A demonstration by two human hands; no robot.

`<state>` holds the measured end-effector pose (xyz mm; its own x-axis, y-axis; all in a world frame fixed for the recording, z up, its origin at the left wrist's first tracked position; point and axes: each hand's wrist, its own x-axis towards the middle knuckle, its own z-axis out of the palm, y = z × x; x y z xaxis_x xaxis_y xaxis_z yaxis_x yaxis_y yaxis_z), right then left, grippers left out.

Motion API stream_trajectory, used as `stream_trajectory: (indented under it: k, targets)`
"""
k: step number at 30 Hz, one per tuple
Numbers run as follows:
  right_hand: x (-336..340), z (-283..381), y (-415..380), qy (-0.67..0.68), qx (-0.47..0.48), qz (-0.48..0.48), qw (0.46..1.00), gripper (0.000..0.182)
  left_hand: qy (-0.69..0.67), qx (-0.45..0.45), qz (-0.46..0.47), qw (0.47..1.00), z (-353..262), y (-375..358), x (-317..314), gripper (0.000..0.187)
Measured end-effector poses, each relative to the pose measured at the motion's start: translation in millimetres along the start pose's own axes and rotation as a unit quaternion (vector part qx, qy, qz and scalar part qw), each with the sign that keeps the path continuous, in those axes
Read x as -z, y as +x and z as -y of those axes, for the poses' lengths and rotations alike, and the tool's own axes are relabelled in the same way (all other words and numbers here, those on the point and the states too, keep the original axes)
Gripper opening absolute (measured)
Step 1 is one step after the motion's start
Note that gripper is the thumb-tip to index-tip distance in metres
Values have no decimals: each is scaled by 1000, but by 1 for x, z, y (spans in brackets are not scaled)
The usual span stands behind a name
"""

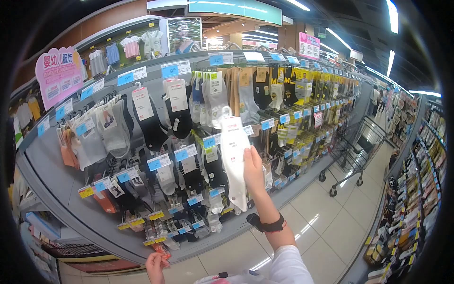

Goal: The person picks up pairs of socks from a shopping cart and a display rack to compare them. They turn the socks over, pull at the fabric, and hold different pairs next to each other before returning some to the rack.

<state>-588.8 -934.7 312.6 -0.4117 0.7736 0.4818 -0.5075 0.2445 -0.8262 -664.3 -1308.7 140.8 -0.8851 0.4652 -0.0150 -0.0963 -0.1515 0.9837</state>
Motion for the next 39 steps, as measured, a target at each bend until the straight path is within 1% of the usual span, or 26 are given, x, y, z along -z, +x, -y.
stream_trajectory:
  k: [1, 3, 4, 5, 8, 9, 11, 12, 13, 16, 17, 20, 24, 25, 27, 28, 29, 30, 32, 33, 34, 35, 36, 37, 38, 39]
  targets:
    - [5, -7, 1, 0, 0, 2, 1000, 24, 9, 2, -22, 1000, -3, 0, -2, 13]
    - [6, -10, 1, -8, 19, -54, 998, 24, 17, 4, -45, 999, -5, 0, -3, 12]
    - [5, -3, -3, 42, 15, -15, 999, 22, 12, 3, -44, 999, -5, 0, -2, 12]
    - [3, 0, -6, 42, 14, -16, 999, 22, 7, 2, -42, 999, -5, -1, -1, 12]
    - [-1, 8, -20, 50, -29, 61, 996, 20, 10, 9, -52, 999, -9, -2, -2, 12]
    - [-4, 10, -27, 58, -50, 59, 995, 22, 10, 8, -47, 999, -5, -2, -2, 12]
    - [-1, -1, -35, 66, -68, 95, 991, 23, -24, -4, -60, 998, 2, -1, 2, 13]
    - [-3, -2, -40, 85, -64, 93, 990, 31, -23, -5, -55, 998, -1, 0, 0, 13]
    - [-1, -6, -46, 86, -62, 89, 990, 31, -10, -7, -55, 998, -5, -3, -1, 13]
    - [8, -32, -64, 103, -124, 57, 985, 44, 4, -8, -52, 999, -4, -4, 2, 12]
    - [10, -38, -73, 103, -124, 57, 985, 44, 1, -7, -50, 999, -2, -4, 3, 12]
    - [12, -53, -95, 129, -214, 36, 968, 44, -18, -2, -52, 998, -1, -6, 4, 14]
    - [3, -58, -118, 192, -240, 14, 952, 40, -39, 19, -64, 997, 5, -6, 6, 13]
    - [-5, -55, -125, 198, -252, 30, 947, 40, -37, 16, -85, 996, 5, -8, 7, 13]
    - [-15, -51, -138, 199, -298, 99, 928, 36, -36, 20, -39, 998, 6, -7, 7, 11]
    - [-23, -50, -147, 166, -317, 132, 924, 30, -32, 34, -13, 999, -3, -11, 5, 9]
    - [-31, -54, -156, 157, -335, 175, 912, 27, -33, 37, -18, 999, -14, -13, -2, 9]
    - [-32, -67, -167, 108, -371, 248, 888, 27, -43, 17, -10, 999, -23, -14, -12, 10]
    - [-50, -61, -183, 123, -396, 358, 837, 27, -52, 1, -5, 999, -24, -18, -22, 14]
    - [-58, -59, -188, 136, -403, 418, 803, 28, -41, -32, 26, 998, -18, -17, -22, 20]
    - [-64, -58, -195, 142, -408, 433, 791, 28, -29, -66, 49, 996, -14, -18, -19, 27]
    - [-68, -57, -200, 123, -402, 472, 775, 28, -27, -70, 25, 997, -12, -20, -14, 27]
    - [-72, -57, -203, 105, -393, 513, 756, 28, 27, -25, 74, 997, -11, -23, -10, 31]
    - [-75, -54, -205, 110, -396, 534, 739, 28, 78, 25, 123, 989, -12, -27, -6, 34]
    - [-76, -50, -206, 120, -415, 508, 745, 28, 77, 23, 99, 992, -15, -30, -6, 34]
    - [-76, -48, -205, 127, -434, 480, 751, 27, 99, 23, 144, 984, -20, -30, -7, 33]
